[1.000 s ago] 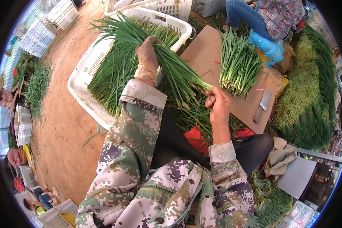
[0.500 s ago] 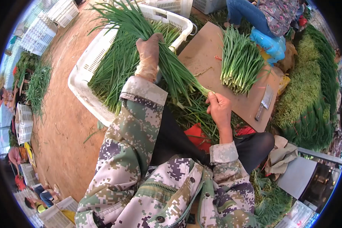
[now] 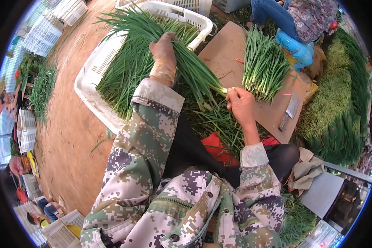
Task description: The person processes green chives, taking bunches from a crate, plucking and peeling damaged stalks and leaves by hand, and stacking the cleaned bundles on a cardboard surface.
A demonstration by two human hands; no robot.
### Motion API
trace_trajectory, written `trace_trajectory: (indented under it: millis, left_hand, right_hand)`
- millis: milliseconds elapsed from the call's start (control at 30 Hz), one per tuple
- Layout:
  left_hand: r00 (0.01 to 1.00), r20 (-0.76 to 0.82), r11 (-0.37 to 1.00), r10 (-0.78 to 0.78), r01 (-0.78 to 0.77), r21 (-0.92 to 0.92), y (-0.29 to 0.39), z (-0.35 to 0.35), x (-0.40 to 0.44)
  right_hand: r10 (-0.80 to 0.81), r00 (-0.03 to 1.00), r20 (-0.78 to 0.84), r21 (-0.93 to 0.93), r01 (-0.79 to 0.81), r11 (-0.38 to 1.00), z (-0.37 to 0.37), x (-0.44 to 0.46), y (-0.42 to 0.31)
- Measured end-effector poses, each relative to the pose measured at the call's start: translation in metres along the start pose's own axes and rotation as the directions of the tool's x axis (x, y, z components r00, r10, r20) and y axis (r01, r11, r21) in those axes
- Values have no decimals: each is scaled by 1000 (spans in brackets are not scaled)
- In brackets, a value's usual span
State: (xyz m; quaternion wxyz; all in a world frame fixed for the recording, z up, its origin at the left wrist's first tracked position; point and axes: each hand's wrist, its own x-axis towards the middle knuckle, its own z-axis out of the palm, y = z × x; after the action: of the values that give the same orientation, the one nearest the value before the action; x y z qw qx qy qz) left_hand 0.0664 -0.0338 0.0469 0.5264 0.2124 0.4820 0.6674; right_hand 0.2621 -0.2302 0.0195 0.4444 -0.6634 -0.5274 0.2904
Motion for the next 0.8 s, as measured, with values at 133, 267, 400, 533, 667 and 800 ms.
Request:
trace_trajectory:
  millis: [133, 267, 400, 533, 667, 800]
  left_hand:
    - [989, 66, 987, -135, 140, -76, 0, -9, 11]
    - [976, 121, 973, -182, 196, -121, 2, -11, 12]
    - [987, 161, 991, 0, -21, 131, -3, -9, 10]
    - [985, 164, 995, -60, 45, 94, -4, -9, 9]
    - [958, 278, 985, -64, 16, 173, -6, -14, 12]
    - [971, 219, 988, -95, 66, 136, -1, -18, 19]
  right_hand:
    - [113, 992, 60, 638, -125, 760, -6, -20, -4]
    - [120, 993, -11, 624, -87, 777, -11, -33, -7]
    - [157, 986, -62, 608, -88, 789, -23, -47, -3]
    - [135, 987, -84, 658, -47, 752, -23, -52, 1]
    - [167, 978, -128, 666, -40, 744, -28, -53, 4]
    - [277, 925, -258, 746, 9, 666, -44, -61, 22]
